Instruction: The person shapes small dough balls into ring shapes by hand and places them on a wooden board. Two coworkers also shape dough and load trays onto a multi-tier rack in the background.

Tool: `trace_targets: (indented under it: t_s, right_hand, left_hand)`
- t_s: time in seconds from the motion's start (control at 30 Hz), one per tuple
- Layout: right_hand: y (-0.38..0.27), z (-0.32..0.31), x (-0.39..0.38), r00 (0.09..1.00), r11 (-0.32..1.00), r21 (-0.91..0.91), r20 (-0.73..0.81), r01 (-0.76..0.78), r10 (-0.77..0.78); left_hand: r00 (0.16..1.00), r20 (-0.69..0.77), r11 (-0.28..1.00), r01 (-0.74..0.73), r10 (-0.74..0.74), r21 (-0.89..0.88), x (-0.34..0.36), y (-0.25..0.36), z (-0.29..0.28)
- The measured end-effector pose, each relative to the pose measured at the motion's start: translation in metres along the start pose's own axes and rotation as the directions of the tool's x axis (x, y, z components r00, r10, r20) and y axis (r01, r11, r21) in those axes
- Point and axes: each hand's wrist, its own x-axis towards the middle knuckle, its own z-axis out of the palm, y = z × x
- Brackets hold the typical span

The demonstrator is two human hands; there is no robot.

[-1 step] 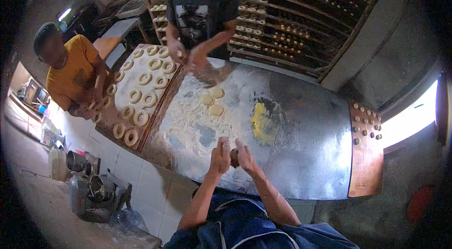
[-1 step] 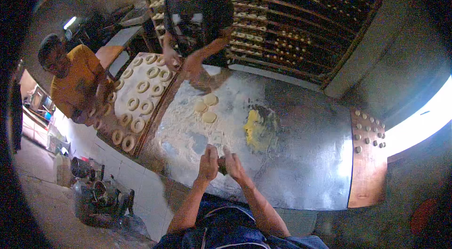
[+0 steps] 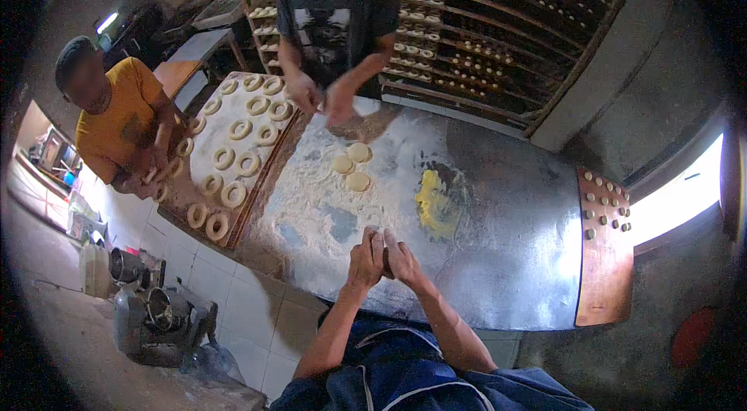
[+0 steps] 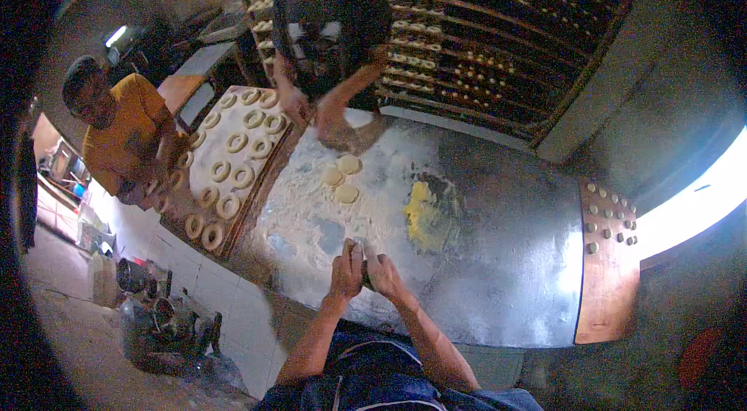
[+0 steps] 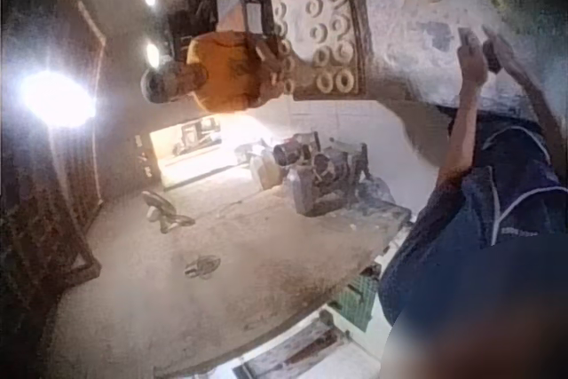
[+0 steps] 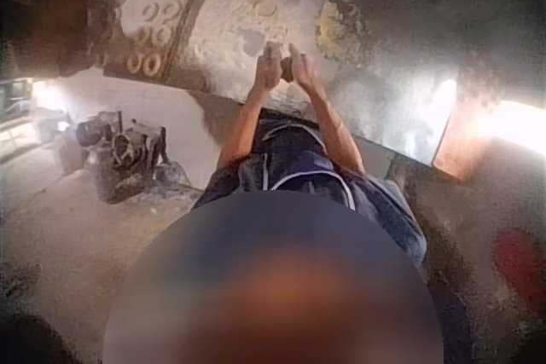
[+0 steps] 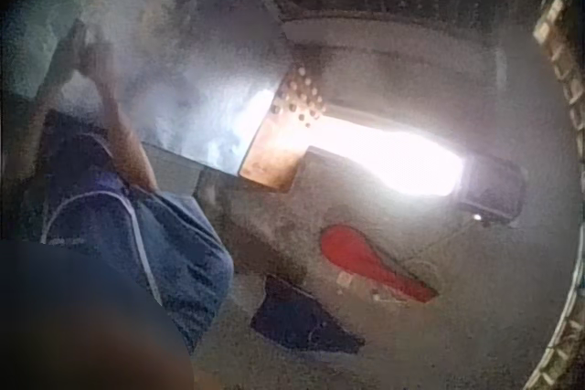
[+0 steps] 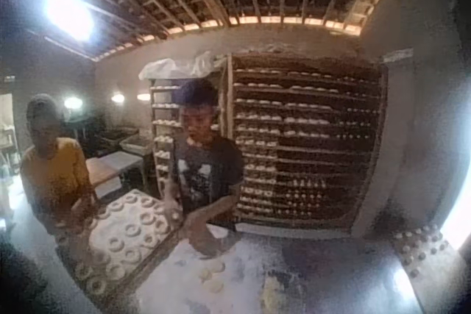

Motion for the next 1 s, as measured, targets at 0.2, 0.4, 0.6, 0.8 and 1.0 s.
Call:
trace_targets:
  t_s: [0.2,0.4,0.6,0.8,1.0]
  right_hand:
    - [-0.037,0.045,0.019,0.933,0.937,0.131,-0.118,-0.324,0.34]
    - [-0.109,0.115,0.066,0.883,0.855,0.229,0.069,-0.466,0.463]
    - [-0.101,0.187,0.108,0.883,0.968,-0.046,0.401,-0.248,0.245]
    - [-0.066,0.292,0.14,0.856,0.979,-0.01,0.486,0.203,-0.173]
    - [-0.115,0.371,0.18,0.852,0.986,0.164,0.519,-0.023,-0.066]
  left_hand:
    - [0.959,0.018,0.786,0.242,-0.283,-0.569,0.002,0.003,-0.025]
    - [0.885,0.0,0.134,0.07,-0.465,-0.988,0.025,-0.054,-0.085]
    - [0.934,-0.303,0.944,0.088,-0.189,-0.317,0.04,-0.055,-0.182]
    - [0.866,-0.46,0.939,0.03,-0.196,-0.344,0.049,-0.069,-0.279]
    - [0.902,-0.361,0.797,-0.032,-0.237,-0.604,0.085,-0.113,-0.396]
